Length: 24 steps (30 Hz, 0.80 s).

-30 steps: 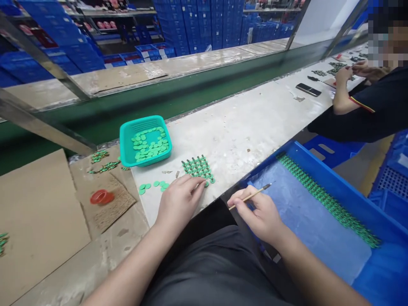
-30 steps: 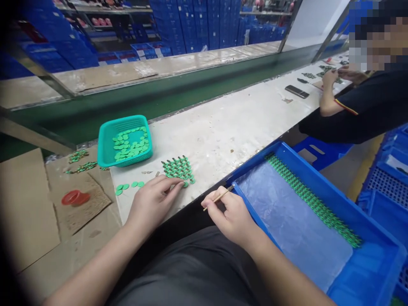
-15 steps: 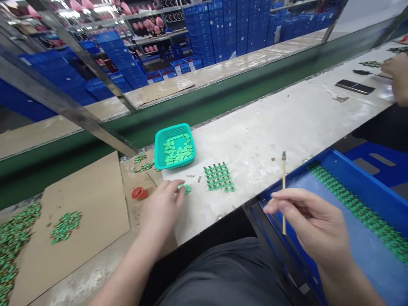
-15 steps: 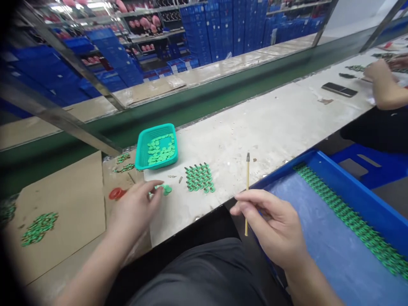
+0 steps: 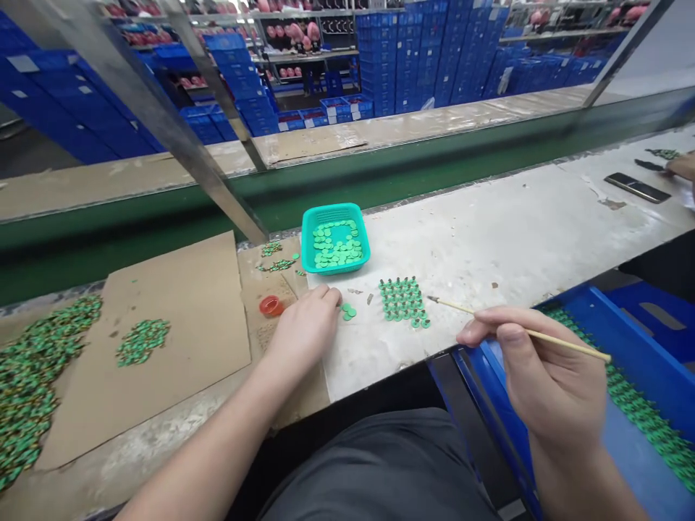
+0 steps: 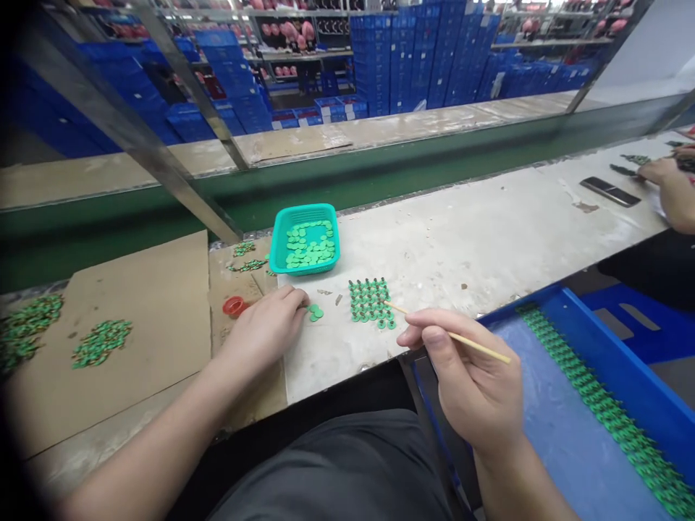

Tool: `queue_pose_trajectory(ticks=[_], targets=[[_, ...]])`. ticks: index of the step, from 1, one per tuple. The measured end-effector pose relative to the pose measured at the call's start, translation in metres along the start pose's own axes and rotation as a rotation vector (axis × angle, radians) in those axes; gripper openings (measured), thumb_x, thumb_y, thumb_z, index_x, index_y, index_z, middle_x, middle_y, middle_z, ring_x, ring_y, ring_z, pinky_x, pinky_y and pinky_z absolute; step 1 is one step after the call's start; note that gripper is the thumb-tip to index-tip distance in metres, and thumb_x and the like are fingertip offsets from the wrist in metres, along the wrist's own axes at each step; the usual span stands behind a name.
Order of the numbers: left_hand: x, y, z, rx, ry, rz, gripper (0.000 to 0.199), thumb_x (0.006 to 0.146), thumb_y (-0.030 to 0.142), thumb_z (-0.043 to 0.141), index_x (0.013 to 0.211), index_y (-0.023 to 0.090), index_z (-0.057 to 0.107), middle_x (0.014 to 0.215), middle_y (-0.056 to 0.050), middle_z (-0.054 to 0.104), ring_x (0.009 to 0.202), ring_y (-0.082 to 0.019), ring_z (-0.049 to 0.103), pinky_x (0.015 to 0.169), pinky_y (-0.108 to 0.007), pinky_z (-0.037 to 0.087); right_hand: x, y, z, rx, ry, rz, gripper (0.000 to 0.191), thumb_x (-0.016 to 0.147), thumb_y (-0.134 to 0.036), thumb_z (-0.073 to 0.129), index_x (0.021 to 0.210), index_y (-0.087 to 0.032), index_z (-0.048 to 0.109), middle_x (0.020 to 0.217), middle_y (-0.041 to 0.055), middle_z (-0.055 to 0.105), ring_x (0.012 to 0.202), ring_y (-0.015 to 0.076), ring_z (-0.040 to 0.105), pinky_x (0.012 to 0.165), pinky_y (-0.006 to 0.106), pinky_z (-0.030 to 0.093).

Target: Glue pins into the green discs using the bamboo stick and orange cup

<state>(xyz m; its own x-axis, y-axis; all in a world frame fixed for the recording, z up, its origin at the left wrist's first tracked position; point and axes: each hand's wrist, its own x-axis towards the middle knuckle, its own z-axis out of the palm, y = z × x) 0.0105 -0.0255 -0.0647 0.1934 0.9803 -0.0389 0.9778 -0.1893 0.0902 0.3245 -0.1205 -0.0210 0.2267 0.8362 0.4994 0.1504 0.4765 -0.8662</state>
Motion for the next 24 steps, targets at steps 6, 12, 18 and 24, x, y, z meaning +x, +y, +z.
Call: queue_pose_trajectory(ticks=[6, 12, 18, 24], targets=[[-0.035, -0.009, 0.005, -0.086, 0.034, 0.074, 0.029, 0.114, 0.015, 0.061, 0.11, 0.027, 0.087, 0.118, -0.009, 0.086, 0.119, -0.03, 0.081, 0.102, -0.042, 0.066, -0.001, 0.0, 0.025, 0.007, -0.12, -0.038, 0.021, 0.124, -0.036, 0.078, 0.123, -0.033, 0.099, 0.092, 0.0019, 0.091, 0.083, 0.0182, 0.087, 0.074, 0.03, 0.073], [-0.075, -0.028, 0.011, -0.216, 0.03, 0.084, 0.031, 0.114, 0.022, 0.06, 0.122, 0.03, 0.089, 0.123, -0.004, 0.089, 0.116, -0.027, 0.084, 0.098, -0.039, 0.066, -0.005, 0.005, 0.052, 0.129, -0.159, -0.024, 0.028, 0.129, -0.038, 0.071, 0.128, -0.03, 0.098, 0.102, 0.003, 0.092, 0.092, 0.0176, 0.087, 0.087, 0.031, 0.073], [-0.045, -0.002, 0.024, -0.254, 0.098, -0.058, 0.029, 0.121, 0.033, 0.059, 0.13, 0.026, 0.085, 0.129, -0.012, 0.085, 0.11, -0.032, 0.084, 0.088, -0.042, 0.063, 0.0, 0.004, 0.083, 0.138, -0.255, -0.038, 0.027, 0.129, -0.037, 0.07, 0.129, -0.031, 0.097, 0.102, 0.001, 0.091, 0.093, 0.0153, 0.085, 0.085, 0.029, 0.071], [-0.057, -0.013, 0.019, -0.372, 0.105, 0.007, 0.012, 0.113, 0.022, 0.069, 0.108, 0.026, 0.078, 0.111, -0.005, 0.085, 0.104, -0.027, 0.083, 0.085, -0.037, 0.061, -0.001, 0.003, 0.102, 0.161, -0.279, -0.049, 0.032, 0.132, -0.038, 0.064, 0.133, -0.03, 0.095, 0.111, 0.0033, 0.092, 0.101, 0.0171, 0.088, 0.095, 0.032, 0.072]])
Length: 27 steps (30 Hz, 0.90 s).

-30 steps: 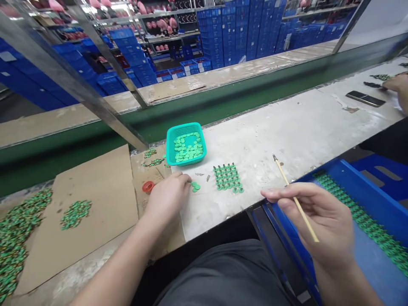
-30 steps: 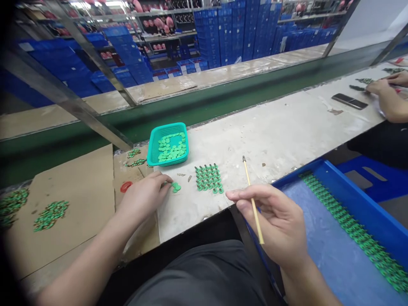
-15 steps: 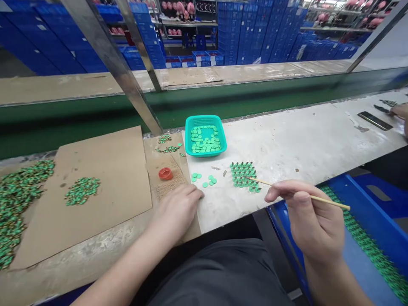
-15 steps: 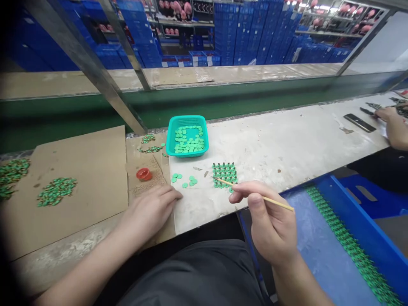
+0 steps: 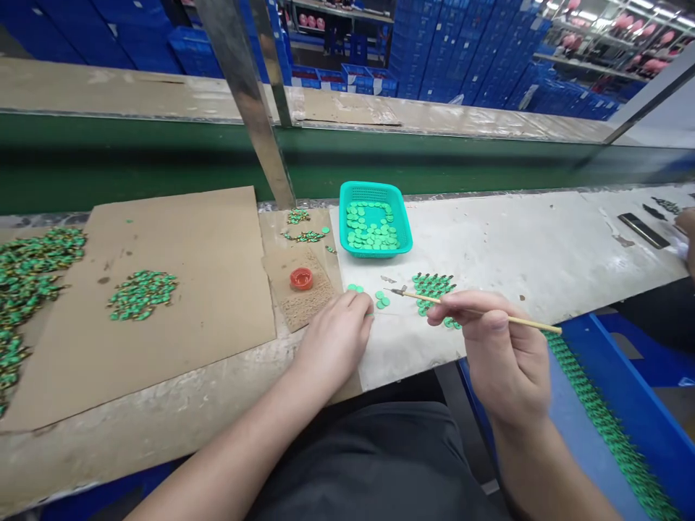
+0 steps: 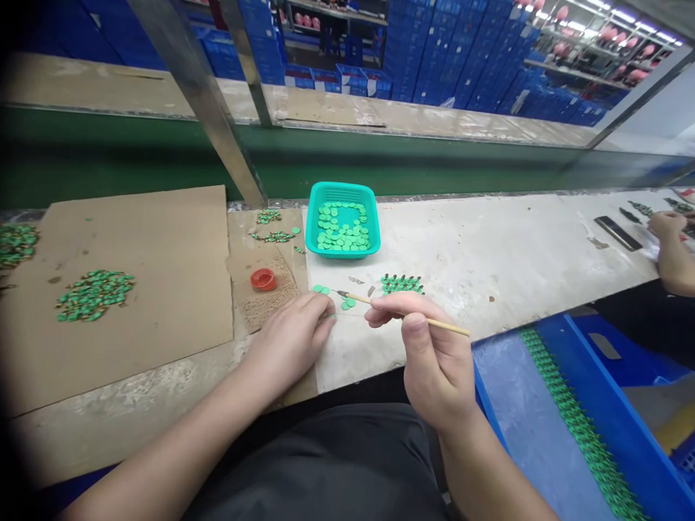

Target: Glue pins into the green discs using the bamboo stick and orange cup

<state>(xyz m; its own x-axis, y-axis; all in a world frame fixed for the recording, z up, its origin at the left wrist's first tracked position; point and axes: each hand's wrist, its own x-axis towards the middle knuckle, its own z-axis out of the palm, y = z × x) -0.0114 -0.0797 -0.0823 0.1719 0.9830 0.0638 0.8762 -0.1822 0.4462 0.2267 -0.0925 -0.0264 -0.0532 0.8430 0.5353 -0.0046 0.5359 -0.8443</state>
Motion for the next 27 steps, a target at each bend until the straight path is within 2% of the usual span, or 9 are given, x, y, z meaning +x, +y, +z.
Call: queue_pose_trajectory(ticks=[2, 5, 7, 9, 12, 15, 18, 22, 27], targets=[[-0.023, -0.018, -0.011, -0.062, -0.012, 0.038, 0.014, 0.114, 0.027, 0.069, 0.104, 0.028, 0.078, 0.1, -0.001, 0.086, 0.089, -0.023, 0.082, 0.077, -0.034, 0.06, 0.002, 0.001, 0.007, -0.026, -0.022, 0.053, 0.027, 0.13, -0.035, 0.068, 0.129, -0.028, 0.094, 0.11, 0.0041, 0.091, 0.101, 0.018, 0.088, 0.093, 0.032, 0.073], [-0.058, -0.05, -0.021, -0.125, 0.033, 0.076, 0.024, 0.118, 0.034, 0.065, 0.105, 0.03, 0.084, 0.101, 0.0, 0.089, 0.091, -0.023, 0.084, 0.081, -0.036, 0.063, 0.007, 0.003, 0.02, -0.014, 0.006, 0.158, 0.009, 0.112, -0.023, 0.091, 0.108, -0.027, 0.085, 0.093, -0.0017, 0.08, 0.083, 0.0148, 0.077, 0.077, 0.026, 0.066], [-0.075, -0.066, -0.021, -0.124, 0.175, 0.138, 0.026, 0.122, 0.036, 0.065, 0.108, 0.03, 0.085, 0.103, 0.0, 0.088, 0.094, -0.023, 0.083, 0.087, -0.037, 0.063, 0.011, 0.008, 0.03, 0.054, 0.047, 0.217, 0.028, 0.101, -0.016, 0.098, 0.096, -0.028, 0.073, 0.082, -0.0067, 0.067, 0.073, 0.0127, 0.063, 0.067, 0.023, 0.058], [-0.086, -0.073, -0.019, -0.107, 0.329, 0.185, 0.02, 0.124, 0.034, 0.067, 0.114, 0.028, 0.084, 0.105, 0.0, 0.087, 0.097, -0.021, 0.082, 0.093, -0.037, 0.062, 0.014, 0.013, 0.039, 0.117, 0.074, 0.269, 0.029, 0.101, -0.014, 0.096, 0.097, -0.028, 0.072, 0.078, -0.0083, 0.061, 0.069, 0.012, 0.055, 0.064, 0.022, 0.053], [-0.098, -0.074, -0.018, -0.09, 0.417, 0.231, 0.008, 0.122, 0.025, 0.072, 0.123, 0.025, 0.08, 0.11, -0.001, 0.087, 0.102, -0.02, 0.081, 0.098, -0.037, 0.06, 0.018, 0.023, 0.05, 0.163, 0.033, 0.333, 0.006, 0.113, -0.024, 0.086, 0.108, -0.026, 0.083, 0.079, -0.0055, 0.069, 0.069, 0.0122, 0.062, 0.065, 0.023, 0.056], [-0.105, -0.074, -0.021, -0.019, 0.397, 0.353, 0.018, 0.12, 0.015, 0.072, 0.134, 0.022, 0.081, 0.125, -0.003, 0.092, 0.111, -0.023, 0.081, 0.1, -0.041, 0.056, 0.023, 0.031, 0.06, 0.144, -0.066, 0.372, 0.024, 0.123, -0.037, 0.077, 0.106, -0.024, 0.087, 0.086, 0.0003, 0.081, 0.077, 0.0145, 0.076, 0.075, 0.027, 0.066], [-0.108, -0.077, -0.023, 0.034, 0.36, 0.432, 0.025, 0.12, 0.012, 0.068, 0.141, 0.019, 0.081, 0.13, -0.004, 0.094, 0.117, -0.024, 0.08, 0.102, -0.045, 0.054, 0.031, 0.039, 0.073, 0.072, -0.131, 0.391, 0.016, 0.12, -0.035, 0.082, 0.108, -0.025, 0.085, 0.091, 0.0003, 0.087, 0.083, 0.015, 0.083, 0.08, 0.028, 0.07], [-0.111, -0.081, -0.016, 0.048, 0.365, 0.452, 0.025, 0.123, 0.014, 0.064, 0.138, 0.016, 0.084, 0.133, -0.005, 0.094, 0.119, -0.026, 0.078, 0.107, -0.048, 0.052, 0.05, 0.052, 0.101, -0.051, -0.247, 0.307, 0.019, 0.118, -0.034, 0.084, 0.103, -0.025, 0.079, 0.09, -0.0012, 0.085, 0.08, 0.0153, 0.084, 0.076, 0.029, 0.069], [-0.12, -0.084, 0.002, 0.03, 0.397, 0.422, 0.032, 0.124, 0.018, 0.058, 0.136, 0.015, 0.087, 0.141, -0.007, 0.092, 0.129, -0.031, 0.075, 0.118, -0.053, 0.05, 0.073, 0.075, 0.137, -0.294, -0.36, -0.068, 0.03, 0.12, -0.033, 0.08, 0.092, -0.026, 0.072, 0.087, -0.0029, 0.078, 0.076, 0.0141, 0.076, 0.074, 0.03, 0.061]])
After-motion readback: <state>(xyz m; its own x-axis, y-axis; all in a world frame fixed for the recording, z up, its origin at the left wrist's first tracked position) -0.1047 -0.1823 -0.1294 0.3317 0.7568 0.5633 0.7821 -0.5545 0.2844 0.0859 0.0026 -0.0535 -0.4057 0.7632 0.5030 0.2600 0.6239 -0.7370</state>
